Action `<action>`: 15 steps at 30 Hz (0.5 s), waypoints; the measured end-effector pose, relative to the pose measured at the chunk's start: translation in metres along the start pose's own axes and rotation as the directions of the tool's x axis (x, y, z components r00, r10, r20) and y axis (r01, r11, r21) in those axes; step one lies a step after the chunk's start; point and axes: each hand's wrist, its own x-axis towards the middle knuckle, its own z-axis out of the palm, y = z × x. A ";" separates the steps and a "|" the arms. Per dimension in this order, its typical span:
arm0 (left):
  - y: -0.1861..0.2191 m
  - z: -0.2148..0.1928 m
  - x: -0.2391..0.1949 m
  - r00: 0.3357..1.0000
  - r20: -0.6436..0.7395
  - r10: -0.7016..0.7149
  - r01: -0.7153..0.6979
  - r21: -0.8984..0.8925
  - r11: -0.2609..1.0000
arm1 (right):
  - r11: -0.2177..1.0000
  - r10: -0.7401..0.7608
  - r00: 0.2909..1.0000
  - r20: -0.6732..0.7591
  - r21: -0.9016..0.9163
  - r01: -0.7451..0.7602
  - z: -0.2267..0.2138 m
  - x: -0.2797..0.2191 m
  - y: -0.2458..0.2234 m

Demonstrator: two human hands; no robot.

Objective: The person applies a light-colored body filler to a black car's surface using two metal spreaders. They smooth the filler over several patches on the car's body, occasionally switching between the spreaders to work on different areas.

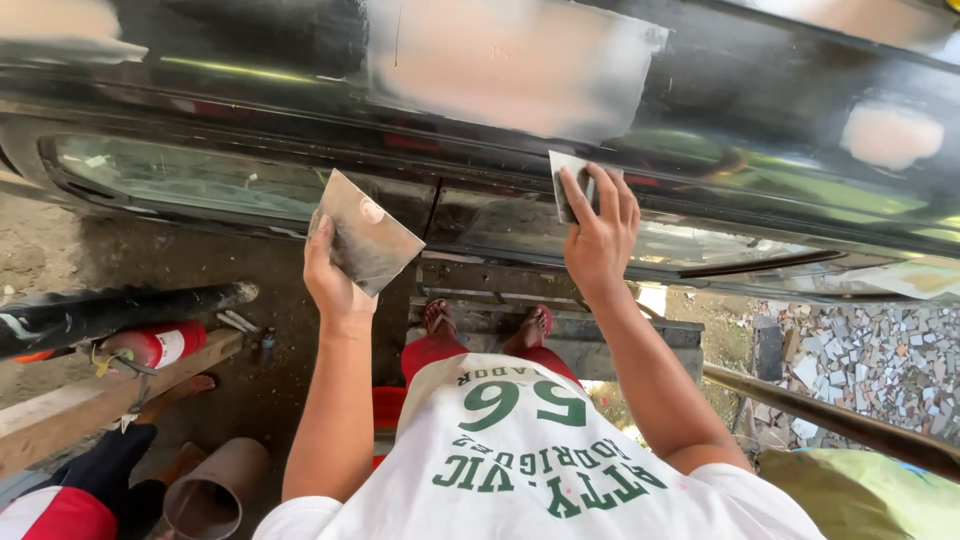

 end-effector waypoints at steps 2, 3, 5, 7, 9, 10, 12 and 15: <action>0.009 0.004 -0.004 1.000 -0.023 -0.003 0.003 0.005 1.000 | 0.999 -0.007 1.000 0.022 -0.053 0.008 0.016 -0.002 0.001; 0.014 0.007 -0.006 0.999 -0.044 -0.007 0.008 0.011 1.000 | 0.994 -0.010 0.999 0.045 -0.106 0.015 0.023 -0.003 0.002; 0.011 -0.003 -0.002 0.999 -0.054 -0.002 0.002 -0.001 1.000 | 0.992 -0.026 0.998 0.062 -0.123 0.034 0.025 0.002 -0.009; 0.010 -0.005 -0.001 0.998 -0.063 0.001 -0.002 -0.014 1.000 | 0.988 -0.042 0.996 0.080 -0.143 0.053 0.027 0.006 -0.016; 0.014 -0.001 -0.005 0.997 -0.073 -0.009 0.006 -0.050 0.999 | 0.974 -0.060 0.994 0.089 -0.213 0.078 0.031 0.009 -0.021; 0.011 -0.004 -0.005 0.997 -0.073 -0.012 0.008 -0.050 0.999 | 0.973 -0.059 0.994 0.090 -0.216 0.077 0.035 0.010 -0.020; 0.007 -0.008 -0.005 0.997 -0.076 -0.026 0.023 -0.041 0.999 | 0.971 -0.048 0.996 0.080 -0.231 0.066 0.042 0.011 -0.018; 0.013 -0.003 -0.007 0.998 -0.056 -0.016 0.013 -0.060 0.998 | 0.972 -0.039 0.994 0.101 -0.227 0.061 0.045 0.012 -0.018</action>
